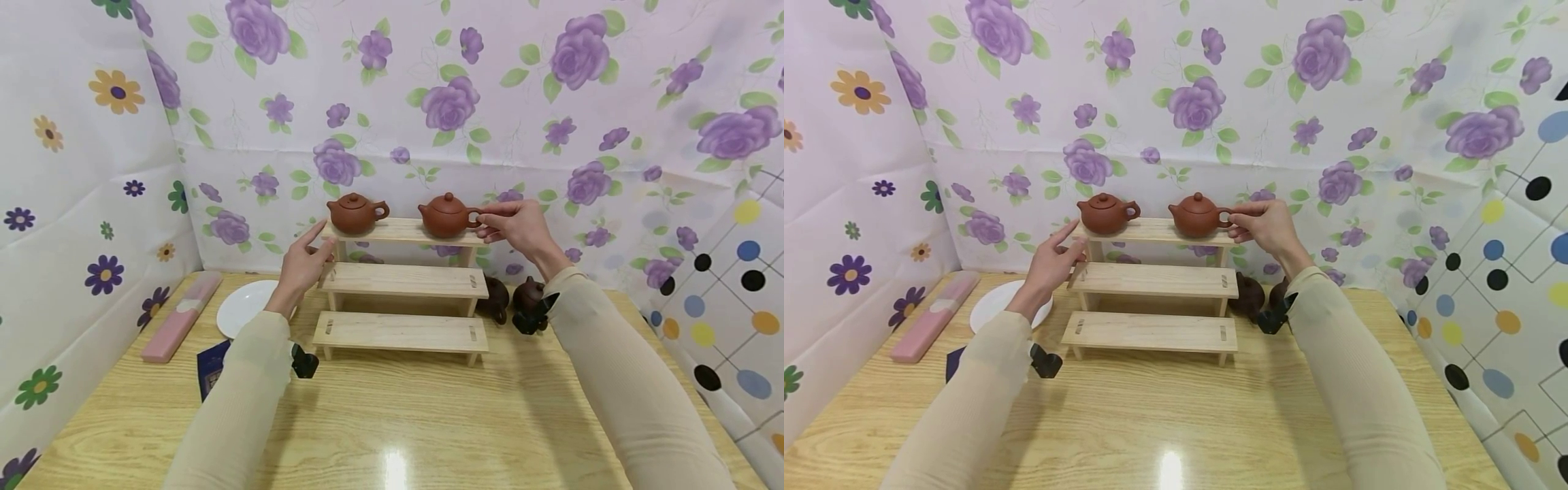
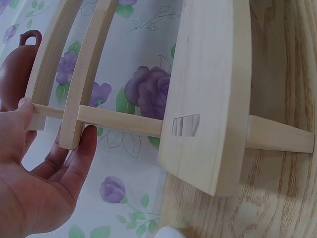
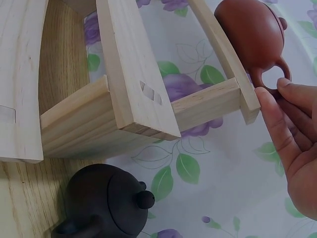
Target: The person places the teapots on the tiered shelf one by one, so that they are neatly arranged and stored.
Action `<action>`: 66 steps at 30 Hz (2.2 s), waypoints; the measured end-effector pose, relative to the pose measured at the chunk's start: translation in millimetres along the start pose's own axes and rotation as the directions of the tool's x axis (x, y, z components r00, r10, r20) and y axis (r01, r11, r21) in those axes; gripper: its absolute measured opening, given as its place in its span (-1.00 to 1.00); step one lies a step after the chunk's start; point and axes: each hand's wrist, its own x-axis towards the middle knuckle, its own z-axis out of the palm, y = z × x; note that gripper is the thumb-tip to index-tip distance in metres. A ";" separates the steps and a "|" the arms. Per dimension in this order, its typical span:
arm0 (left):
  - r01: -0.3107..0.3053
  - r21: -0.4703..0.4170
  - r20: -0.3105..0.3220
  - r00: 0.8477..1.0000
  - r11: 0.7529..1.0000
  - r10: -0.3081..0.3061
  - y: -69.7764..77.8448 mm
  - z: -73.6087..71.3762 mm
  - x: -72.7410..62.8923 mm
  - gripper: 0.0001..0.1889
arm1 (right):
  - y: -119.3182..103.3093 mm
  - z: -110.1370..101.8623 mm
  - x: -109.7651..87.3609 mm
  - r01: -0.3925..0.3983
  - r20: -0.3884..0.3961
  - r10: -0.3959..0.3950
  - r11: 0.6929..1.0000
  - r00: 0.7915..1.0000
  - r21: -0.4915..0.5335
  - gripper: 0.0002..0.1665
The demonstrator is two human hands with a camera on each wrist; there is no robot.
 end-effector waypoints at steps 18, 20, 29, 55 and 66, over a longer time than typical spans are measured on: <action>0.003 0.009 -0.008 1.000 1.000 -0.003 2.1 -0.1 -2.1 -0.37 | -1.0 -3.2 -1.8 0.010 0.003 -0.009 0.994 1.000 -0.106 -0.57; 0.005 0.011 -0.008 1.000 1.000 -0.005 2.1 -0.4 -2.5 -0.37 | -1.9 -4.0 -2.1 0.011 0.010 -0.010 0.993 1.000 -0.114 -0.57; 0.004 0.005 0.013 1.000 1.000 -0.004 1.2 -1.2 -3.1 -0.35 | -4.4 -14.7 -8.6 0.016 -0.018 -0.020 0.985 1.000 -0.170 -0.53; 0.021 0.000 0.039 0.999 1.000 -0.021 4.4 -3.0 -5.5 -0.33 | 14.0 -64.0 -42.2 0.021 -0.127 -0.027 0.999 0.992 -0.044 -0.47; 0.004 0.039 0.096 0.995 0.999 -0.007 -7.2 -14.4 -20.3 -0.27 | 46.2 -67.8 -70.6 -0.024 -0.123 0.013 0.996 0.992 -0.090 -0.37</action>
